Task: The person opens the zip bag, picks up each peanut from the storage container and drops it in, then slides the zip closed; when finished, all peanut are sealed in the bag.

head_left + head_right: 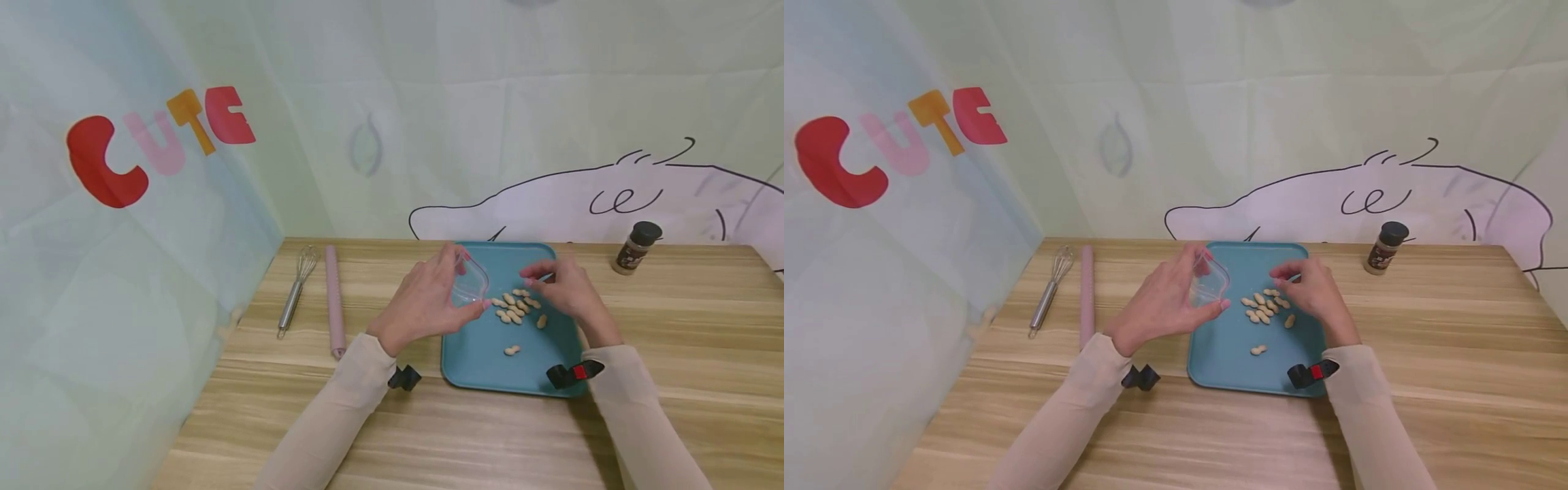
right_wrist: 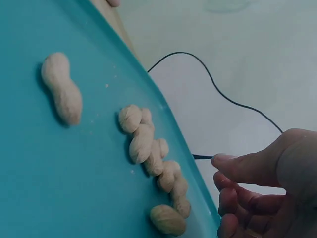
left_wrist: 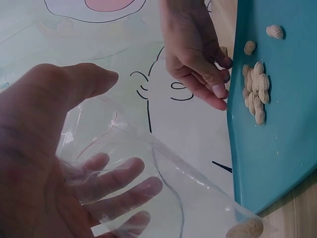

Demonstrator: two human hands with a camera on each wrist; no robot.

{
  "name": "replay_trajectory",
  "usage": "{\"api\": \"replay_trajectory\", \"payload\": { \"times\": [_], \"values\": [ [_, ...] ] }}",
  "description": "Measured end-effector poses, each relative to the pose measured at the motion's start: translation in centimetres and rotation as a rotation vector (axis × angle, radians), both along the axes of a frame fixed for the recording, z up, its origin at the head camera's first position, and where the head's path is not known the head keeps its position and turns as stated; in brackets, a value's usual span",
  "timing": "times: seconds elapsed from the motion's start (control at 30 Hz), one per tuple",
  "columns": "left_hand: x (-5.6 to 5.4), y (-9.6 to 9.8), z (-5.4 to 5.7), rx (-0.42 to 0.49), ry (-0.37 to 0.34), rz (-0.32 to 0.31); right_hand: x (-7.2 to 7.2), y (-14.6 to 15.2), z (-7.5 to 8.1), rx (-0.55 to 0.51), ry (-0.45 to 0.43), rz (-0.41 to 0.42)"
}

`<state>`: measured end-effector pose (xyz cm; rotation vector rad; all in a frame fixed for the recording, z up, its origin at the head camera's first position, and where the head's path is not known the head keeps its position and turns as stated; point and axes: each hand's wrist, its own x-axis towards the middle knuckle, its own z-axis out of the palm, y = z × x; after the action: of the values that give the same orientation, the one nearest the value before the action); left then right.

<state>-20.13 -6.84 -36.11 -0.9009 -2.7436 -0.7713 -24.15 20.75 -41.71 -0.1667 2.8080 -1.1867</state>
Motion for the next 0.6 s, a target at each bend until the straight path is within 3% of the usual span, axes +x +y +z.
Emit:
{"api": "replay_trajectory", "payload": {
  "times": [0.33, 0.6],
  "values": [
    [0.0, 0.0, 0.1, -0.015, -0.008, 0.007, -0.4, 0.1, -1.2, 0.104, -0.015, 0.069],
    [0.0, 0.0, 0.1, -0.019, -0.005, -0.007, -0.3, -0.2, -1.7, 0.119, -0.013, 0.054]
  ]
}}
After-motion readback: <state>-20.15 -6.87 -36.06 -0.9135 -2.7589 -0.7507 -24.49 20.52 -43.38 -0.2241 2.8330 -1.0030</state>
